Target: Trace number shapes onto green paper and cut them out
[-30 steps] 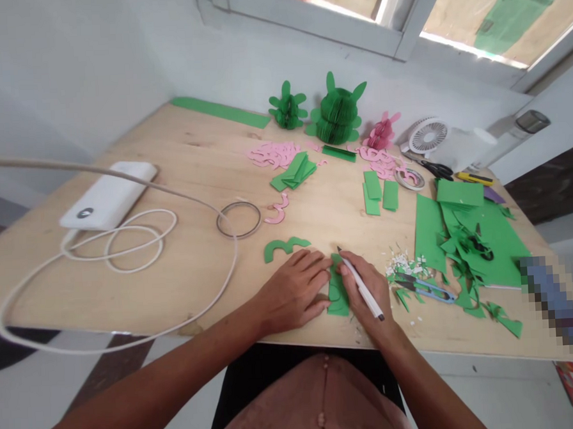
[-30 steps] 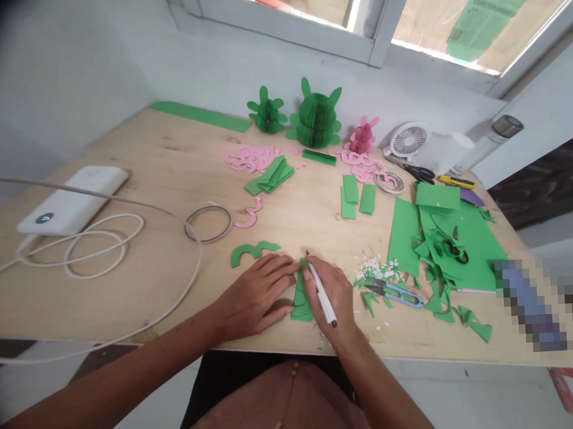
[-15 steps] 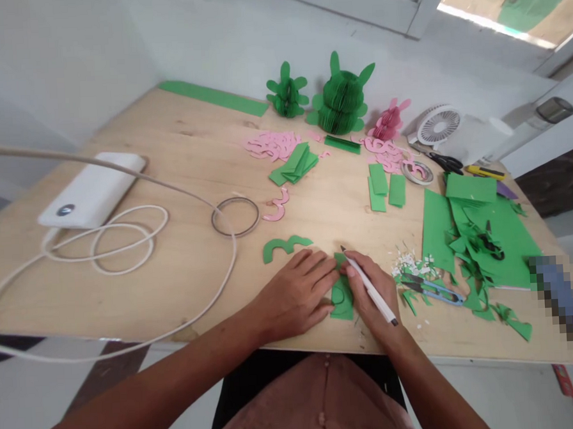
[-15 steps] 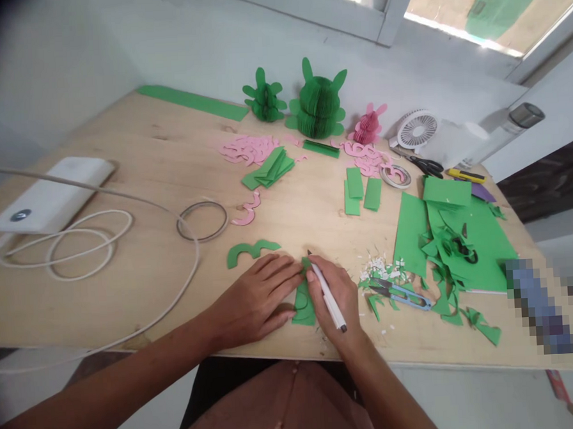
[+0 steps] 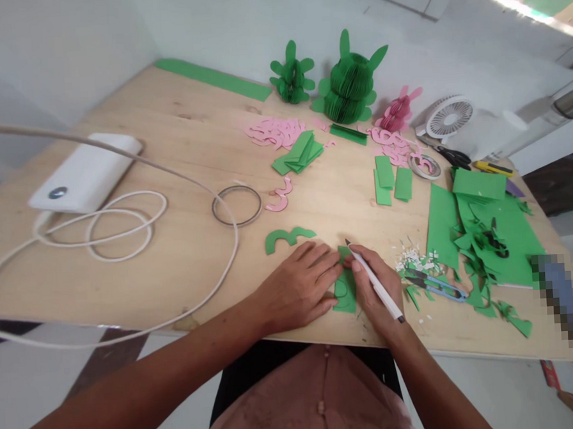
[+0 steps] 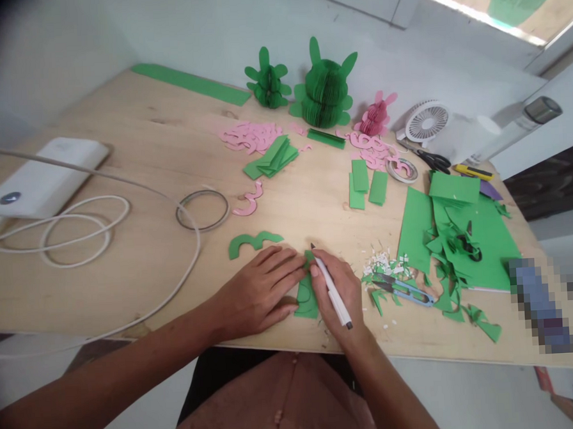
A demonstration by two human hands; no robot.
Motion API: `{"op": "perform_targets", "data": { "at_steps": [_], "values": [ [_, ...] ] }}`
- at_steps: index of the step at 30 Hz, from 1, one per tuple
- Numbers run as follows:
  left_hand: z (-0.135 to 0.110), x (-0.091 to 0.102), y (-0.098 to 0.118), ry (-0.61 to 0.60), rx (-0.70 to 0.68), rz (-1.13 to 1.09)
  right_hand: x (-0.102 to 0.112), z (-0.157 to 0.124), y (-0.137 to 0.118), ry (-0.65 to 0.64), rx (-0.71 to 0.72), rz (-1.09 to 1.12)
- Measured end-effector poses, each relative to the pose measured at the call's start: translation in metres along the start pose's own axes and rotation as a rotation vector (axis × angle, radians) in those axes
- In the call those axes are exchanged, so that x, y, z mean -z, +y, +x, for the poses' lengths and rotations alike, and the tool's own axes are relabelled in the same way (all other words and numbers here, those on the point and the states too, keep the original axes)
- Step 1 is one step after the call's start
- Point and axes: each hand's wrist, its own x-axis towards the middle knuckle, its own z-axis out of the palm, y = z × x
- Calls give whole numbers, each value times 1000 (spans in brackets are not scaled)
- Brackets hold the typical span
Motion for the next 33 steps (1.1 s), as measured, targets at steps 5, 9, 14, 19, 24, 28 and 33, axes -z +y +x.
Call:
{"op": "perform_targets", "data": {
  "at_steps": [5,9,14,19,24,28,33],
  "values": [
    [0,0,0,19,-13,27,0,0,-1,9,9,-3],
    [0,-1,0,25,-22,40,0,1,-2,15,23,-1],
    [0,-1,0,34,-21,41,-1,0,-3,13,42,12],
    [0,-1,0,25,-24,35,0,0,-3,9,45,15],
    [0,-2,0,25,-17,32,0,0,-5,17,54,-11],
    [-1,-2,0,23,-9,13,0,1,-6,25,44,-15],
    [-2,-2,-2,15,0,-37,0,2,-7,19,31,-17]
  ]
}}
